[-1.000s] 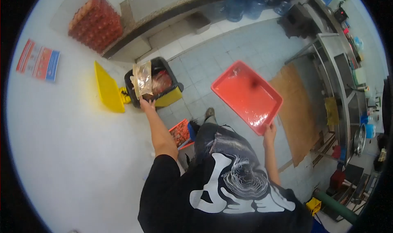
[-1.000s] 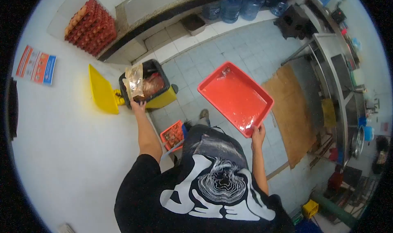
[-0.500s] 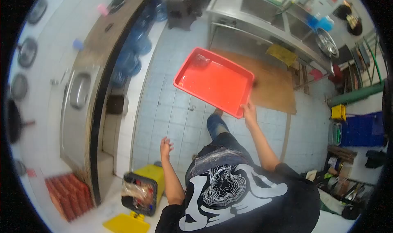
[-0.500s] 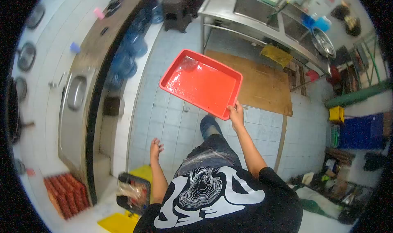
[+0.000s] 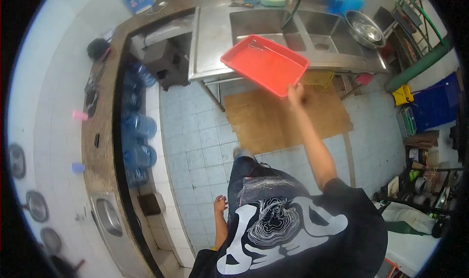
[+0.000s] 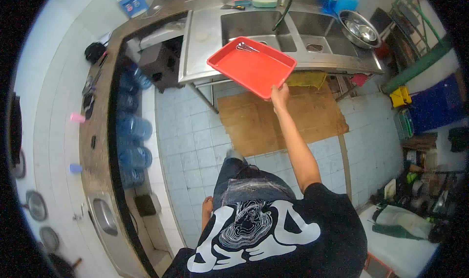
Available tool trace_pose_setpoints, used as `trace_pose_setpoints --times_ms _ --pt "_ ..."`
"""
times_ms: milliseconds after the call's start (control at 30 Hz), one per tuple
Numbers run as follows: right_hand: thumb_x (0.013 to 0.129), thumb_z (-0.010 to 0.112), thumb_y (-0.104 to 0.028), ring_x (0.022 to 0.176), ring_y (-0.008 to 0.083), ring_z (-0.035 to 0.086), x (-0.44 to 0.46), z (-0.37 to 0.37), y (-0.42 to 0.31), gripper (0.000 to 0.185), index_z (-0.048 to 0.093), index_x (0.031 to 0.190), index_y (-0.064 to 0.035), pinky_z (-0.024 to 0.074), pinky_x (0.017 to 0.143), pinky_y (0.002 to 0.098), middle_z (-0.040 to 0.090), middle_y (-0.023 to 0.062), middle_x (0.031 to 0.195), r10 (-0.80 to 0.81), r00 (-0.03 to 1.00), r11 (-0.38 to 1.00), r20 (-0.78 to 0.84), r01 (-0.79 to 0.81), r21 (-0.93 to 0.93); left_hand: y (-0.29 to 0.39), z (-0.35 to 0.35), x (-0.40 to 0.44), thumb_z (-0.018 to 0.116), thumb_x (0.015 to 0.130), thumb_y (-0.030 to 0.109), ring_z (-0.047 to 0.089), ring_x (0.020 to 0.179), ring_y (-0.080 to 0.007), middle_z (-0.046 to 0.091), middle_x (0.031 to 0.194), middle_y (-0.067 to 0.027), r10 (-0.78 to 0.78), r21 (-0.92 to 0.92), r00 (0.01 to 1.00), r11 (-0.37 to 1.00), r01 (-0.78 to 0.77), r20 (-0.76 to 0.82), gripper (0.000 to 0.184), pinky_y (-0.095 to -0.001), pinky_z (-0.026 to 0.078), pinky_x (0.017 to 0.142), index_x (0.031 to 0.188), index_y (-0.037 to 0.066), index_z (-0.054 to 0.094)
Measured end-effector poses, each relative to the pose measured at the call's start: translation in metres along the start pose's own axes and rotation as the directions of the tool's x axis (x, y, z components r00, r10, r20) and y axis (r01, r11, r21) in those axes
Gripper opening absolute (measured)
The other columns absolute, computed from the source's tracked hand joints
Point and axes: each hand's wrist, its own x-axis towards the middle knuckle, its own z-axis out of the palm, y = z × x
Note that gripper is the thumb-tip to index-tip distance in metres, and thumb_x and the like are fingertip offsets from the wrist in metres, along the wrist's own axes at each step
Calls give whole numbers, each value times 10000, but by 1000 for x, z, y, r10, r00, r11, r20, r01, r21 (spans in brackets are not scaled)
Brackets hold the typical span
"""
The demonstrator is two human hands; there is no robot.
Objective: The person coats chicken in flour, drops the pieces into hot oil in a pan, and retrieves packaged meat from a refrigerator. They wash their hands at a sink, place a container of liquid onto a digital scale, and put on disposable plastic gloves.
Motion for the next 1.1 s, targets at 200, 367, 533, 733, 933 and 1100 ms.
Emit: trace_pose_setpoints --times_ms 200,367,533,733,933,1100 --pt "795 583 -102 1026 293 604 205 97 76 413 485 1169 45 549 770 396 601 189 1103 116 983 992 -140 -123 -38 143 19 103 569 859 215 621 736 -187 627 980 -79 95 -42 995 995 -95 -2 407 -305 479 586 1235 81 495" --pt "794 541 -87 1108 361 553 282 187 73 635 277 1358 37 591 758 444 402 211 1349 336 909 894 -245 -227 385 351 11 144 537 940 216 606 746 -126 650 872 -62 567 -118 811 804 -583 -143 237 -256 480 593 1084 40 603" --pt "842 492 -72 886 296 606 343 220 96 453 346 1260 23 593 723 422 479 180 1156 523 843 773 -124 -409 484 601 34 118 530 950 207 601 762 -130 651 840 -68 746 -196 665 646 -737 -41 236 -263 480 645 1029 8 628" --pt "880 538 -143 676 163 612 384 175 52 110 573 857 -42 560 634 322 570 81 788 439 865 886 243 -461 39 753 106 119 535 944 174 599 788 -135 659 859 -86 804 -129 556 587 -799 214 217 -265 473 702 1031 -4 623" --pt "806 674 -396 1017 329 614 585 129 -96 575 549 1179 23 468 877 388 636 212 1082 -538 752 821 -380 367 -437 790 216 121 551 940 166 620 836 -137 671 884 -82 771 -27 536 579 -815 345 202 -265 473 773 1034 4 627" --pt "700 737 -443 993 365 619 684 150 -160 764 509 1249 37 477 851 420 634 251 1055 -471 792 836 -388 261 -482 806 340 107 583 920 163 619 769 -93 677 836 -45 799 -66 491 543 -837 347 171 -234 472 699 1000 25 644"
